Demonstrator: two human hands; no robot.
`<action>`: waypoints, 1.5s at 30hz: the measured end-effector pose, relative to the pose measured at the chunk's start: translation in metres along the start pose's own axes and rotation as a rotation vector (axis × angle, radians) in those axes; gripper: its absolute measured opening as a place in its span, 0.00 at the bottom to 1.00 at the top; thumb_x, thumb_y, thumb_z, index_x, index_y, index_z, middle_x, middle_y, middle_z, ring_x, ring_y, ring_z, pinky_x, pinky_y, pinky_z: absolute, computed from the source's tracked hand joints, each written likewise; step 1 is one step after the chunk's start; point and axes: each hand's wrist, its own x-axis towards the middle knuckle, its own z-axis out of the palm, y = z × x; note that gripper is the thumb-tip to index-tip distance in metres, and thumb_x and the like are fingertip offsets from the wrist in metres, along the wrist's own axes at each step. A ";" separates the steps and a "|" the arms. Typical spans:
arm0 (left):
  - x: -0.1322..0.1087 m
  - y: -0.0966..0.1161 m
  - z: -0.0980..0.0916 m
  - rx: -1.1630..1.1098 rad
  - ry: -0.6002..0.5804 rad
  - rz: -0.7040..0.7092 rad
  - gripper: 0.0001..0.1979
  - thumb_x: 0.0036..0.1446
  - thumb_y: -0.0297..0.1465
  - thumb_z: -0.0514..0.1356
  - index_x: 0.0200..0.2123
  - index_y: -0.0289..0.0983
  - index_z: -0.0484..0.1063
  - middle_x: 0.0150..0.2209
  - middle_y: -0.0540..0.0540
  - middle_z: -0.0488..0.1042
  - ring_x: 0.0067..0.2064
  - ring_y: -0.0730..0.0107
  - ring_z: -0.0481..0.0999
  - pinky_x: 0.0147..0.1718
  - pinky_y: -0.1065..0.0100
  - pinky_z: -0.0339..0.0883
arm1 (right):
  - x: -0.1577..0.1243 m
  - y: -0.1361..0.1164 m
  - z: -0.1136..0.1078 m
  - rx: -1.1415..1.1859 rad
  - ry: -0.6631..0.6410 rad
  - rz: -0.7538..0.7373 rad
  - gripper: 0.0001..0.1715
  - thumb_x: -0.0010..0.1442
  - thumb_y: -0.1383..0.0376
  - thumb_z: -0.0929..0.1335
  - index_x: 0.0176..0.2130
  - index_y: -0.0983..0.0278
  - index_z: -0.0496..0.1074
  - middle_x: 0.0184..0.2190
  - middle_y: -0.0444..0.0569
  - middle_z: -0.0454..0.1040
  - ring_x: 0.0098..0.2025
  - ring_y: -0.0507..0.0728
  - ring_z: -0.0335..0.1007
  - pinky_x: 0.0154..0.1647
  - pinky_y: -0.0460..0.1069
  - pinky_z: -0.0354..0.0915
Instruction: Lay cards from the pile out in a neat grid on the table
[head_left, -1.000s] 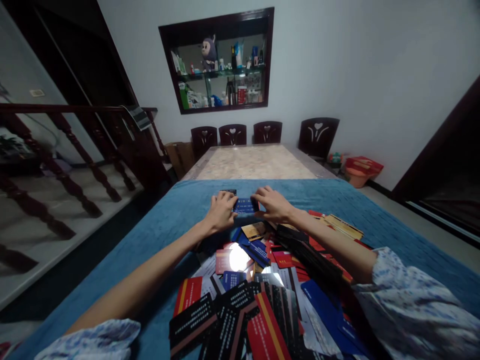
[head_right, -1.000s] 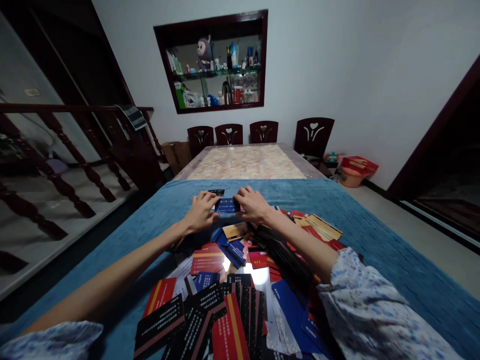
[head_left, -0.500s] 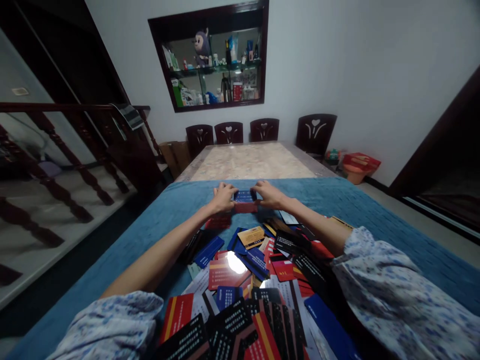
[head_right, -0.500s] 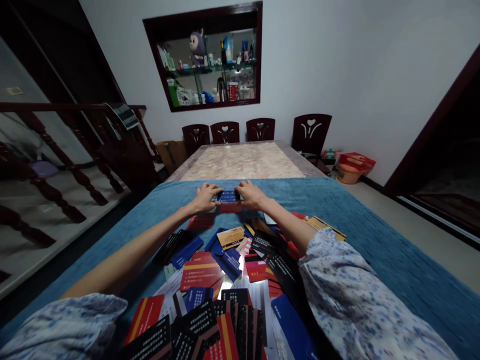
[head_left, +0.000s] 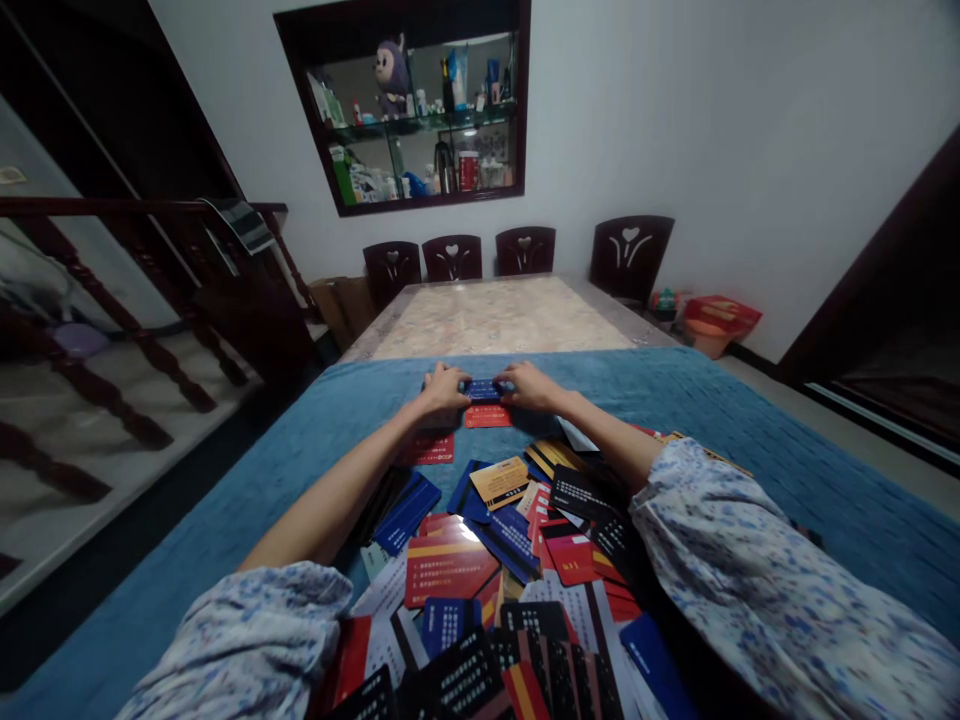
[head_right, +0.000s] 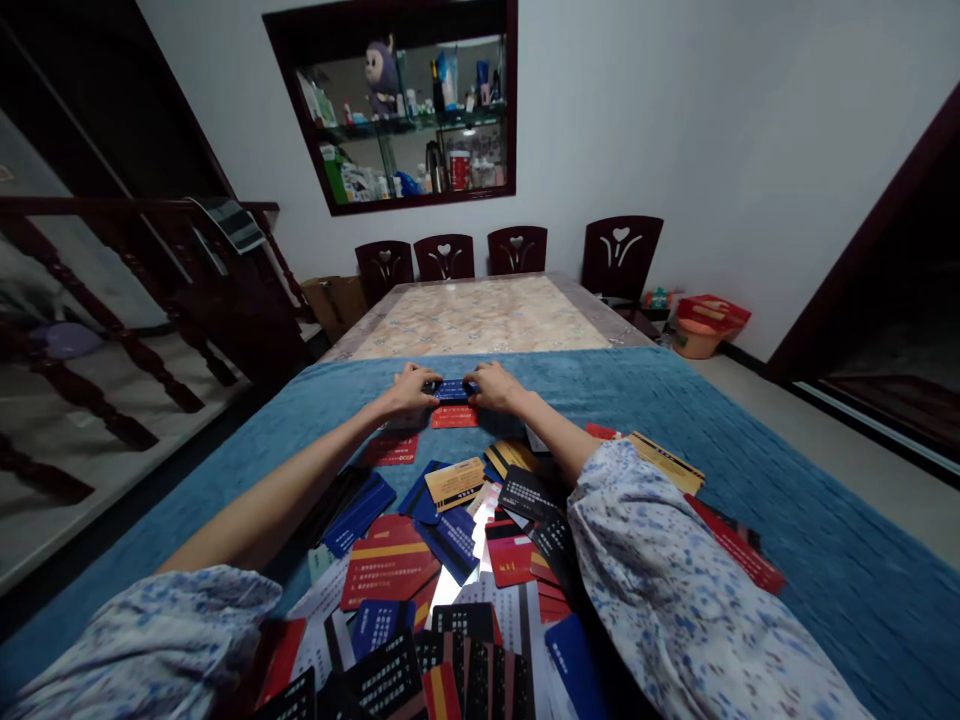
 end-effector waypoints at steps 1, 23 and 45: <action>0.002 0.000 0.001 -0.001 -0.002 -0.004 0.23 0.52 0.32 0.60 0.53 0.42 0.73 0.57 0.44 0.71 0.61 0.48 0.58 0.55 0.51 0.56 | 0.002 0.001 0.001 0.001 -0.002 0.003 0.26 0.59 0.62 0.70 0.57 0.62 0.73 0.53 0.56 0.73 0.56 0.61 0.67 0.56 0.51 0.59; 0.026 -0.001 0.010 0.015 -0.037 -0.089 0.25 0.47 0.29 0.61 0.51 0.41 0.76 0.48 0.41 0.75 0.62 0.48 0.57 0.58 0.52 0.55 | 0.012 0.008 0.012 0.116 -0.004 0.128 0.26 0.57 0.63 0.69 0.55 0.60 0.75 0.51 0.51 0.77 0.52 0.60 0.72 0.50 0.47 0.64; 0.023 0.002 0.012 0.017 -0.019 -0.105 0.19 0.48 0.28 0.59 0.45 0.40 0.80 0.42 0.40 0.78 0.60 0.44 0.59 0.55 0.47 0.58 | 0.012 0.010 0.021 0.232 0.037 0.263 0.26 0.55 0.60 0.70 0.54 0.56 0.76 0.48 0.47 0.79 0.49 0.61 0.74 0.48 0.48 0.66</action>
